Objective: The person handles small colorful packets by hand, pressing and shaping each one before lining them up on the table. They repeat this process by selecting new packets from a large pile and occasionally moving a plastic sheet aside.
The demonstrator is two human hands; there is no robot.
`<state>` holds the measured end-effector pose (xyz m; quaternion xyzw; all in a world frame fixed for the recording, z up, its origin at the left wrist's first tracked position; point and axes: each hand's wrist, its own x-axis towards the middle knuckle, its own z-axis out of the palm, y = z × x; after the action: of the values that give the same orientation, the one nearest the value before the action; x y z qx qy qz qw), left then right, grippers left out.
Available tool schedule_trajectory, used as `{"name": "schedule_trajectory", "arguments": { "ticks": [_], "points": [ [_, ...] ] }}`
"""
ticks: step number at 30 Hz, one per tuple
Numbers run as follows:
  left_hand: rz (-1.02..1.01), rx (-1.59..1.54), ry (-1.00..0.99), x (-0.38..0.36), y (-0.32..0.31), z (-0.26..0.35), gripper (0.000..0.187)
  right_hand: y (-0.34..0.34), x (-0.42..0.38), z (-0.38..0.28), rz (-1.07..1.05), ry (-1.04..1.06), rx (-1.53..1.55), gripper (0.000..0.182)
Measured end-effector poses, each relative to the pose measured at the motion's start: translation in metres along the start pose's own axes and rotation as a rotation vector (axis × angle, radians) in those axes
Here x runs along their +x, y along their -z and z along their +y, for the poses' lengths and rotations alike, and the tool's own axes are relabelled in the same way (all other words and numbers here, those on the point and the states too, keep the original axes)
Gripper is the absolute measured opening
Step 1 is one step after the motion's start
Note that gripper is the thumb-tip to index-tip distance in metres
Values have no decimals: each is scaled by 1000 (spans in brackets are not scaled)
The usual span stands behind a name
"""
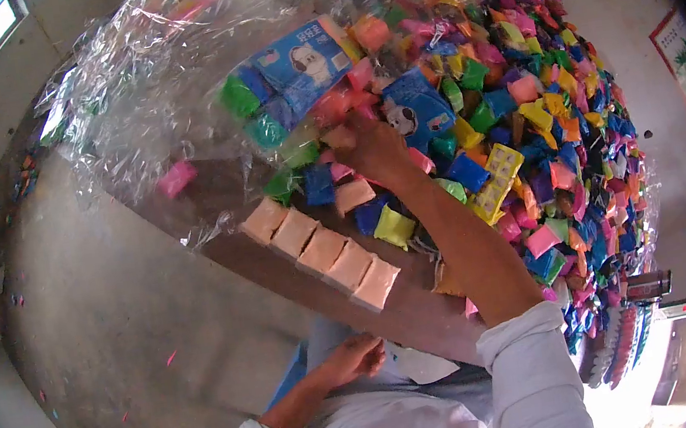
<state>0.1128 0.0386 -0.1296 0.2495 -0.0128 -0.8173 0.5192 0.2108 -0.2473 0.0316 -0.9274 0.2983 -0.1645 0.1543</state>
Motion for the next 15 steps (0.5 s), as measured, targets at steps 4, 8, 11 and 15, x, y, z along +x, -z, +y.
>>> {"name": "schedule_trajectory", "arguments": {
  "ticks": [4, 8, 11, 15],
  "points": [
    [71, 33, -8, -2, -5, 1, 31, 7, 9, 16, 55, 18, 120, 47],
    [80, 38, -19, 0, -2, -2, 30, 33, 10, 38, -20, 10, 408, 44],
    [-60, -22, -18, 4, 4, -3, 26, 46, 8, 34, -137, -64, 632, 40],
    [-21, -13, -13, 7, 8, -8, 26, 59, -12, 20, -475, -48, 456, 41]
  ]
}}
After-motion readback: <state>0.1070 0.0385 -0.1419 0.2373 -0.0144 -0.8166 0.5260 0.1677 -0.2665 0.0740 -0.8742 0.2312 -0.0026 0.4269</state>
